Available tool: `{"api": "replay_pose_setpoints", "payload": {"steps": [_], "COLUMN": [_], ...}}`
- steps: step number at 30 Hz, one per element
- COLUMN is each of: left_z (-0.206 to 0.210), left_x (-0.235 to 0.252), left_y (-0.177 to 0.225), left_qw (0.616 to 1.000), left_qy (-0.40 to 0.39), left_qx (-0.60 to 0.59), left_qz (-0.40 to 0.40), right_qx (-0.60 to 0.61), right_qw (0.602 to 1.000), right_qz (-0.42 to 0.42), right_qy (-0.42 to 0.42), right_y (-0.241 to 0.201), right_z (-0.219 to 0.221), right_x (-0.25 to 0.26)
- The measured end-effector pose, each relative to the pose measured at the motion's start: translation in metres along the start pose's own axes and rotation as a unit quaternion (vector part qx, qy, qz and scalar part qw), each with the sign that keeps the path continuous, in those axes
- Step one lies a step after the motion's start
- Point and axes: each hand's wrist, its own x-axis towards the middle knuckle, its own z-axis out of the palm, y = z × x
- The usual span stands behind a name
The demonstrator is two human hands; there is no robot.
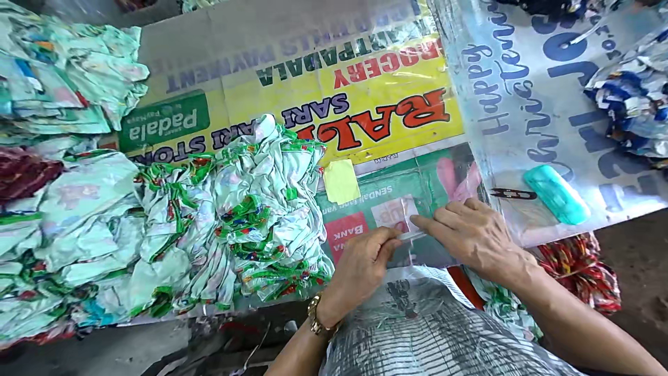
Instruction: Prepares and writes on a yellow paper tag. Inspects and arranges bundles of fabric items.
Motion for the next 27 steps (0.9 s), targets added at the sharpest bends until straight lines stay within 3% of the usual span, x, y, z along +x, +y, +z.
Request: {"api": "replay_pose_setpoints", "payload": {"steps": [3, 5, 9, 14, 18, 23, 27], "left_z": [0.001, -0.009, -0.043, -0.052, -0.048, -0.034, -0.021], "left_x": [0.008, 0.02, 0.056, 0.092, 0.104, 0.084, 0.074], "left_y": [-0.016, -0.037, -0.113, -0.169, -0.174, -0.166, -0.176], "left_qw": [0.996, 0.993, 0.959, 0.911, 0.907, 0.904, 0.907], "left_qy": [-0.041, -0.018, 0.212, 0.183, 0.207, 0.223, 0.242], "left_qx": [-0.063, -0.075, 0.119, 0.338, 0.318, 0.324, 0.299], "left_qz": [-0.049, -0.088, -0.143, -0.151, -0.18, -0.168, -0.171], "right_qx": [0.034, 0.086, 0.245, 0.349, 0.382, 0.395, 0.28], "right_qw": [0.999, 0.993, 0.945, 0.901, 0.887, 0.879, 0.927], "right_qz": [0.027, 0.074, 0.207, 0.251, 0.258, 0.267, 0.235], "right_qy": [0.002, -0.012, -0.058, -0.057, -0.034, -0.003, -0.088], "right_y": [0.005, 0.01, 0.026, 0.031, 0.027, 0.023, 0.01], "right_z": [0.026, 0.053, 0.104, 0.123, 0.123, 0.135, 0.154], "right_x": [-0.008, -0.015, -0.032, -0.039, -0.028, 0.0, 0.045]}}
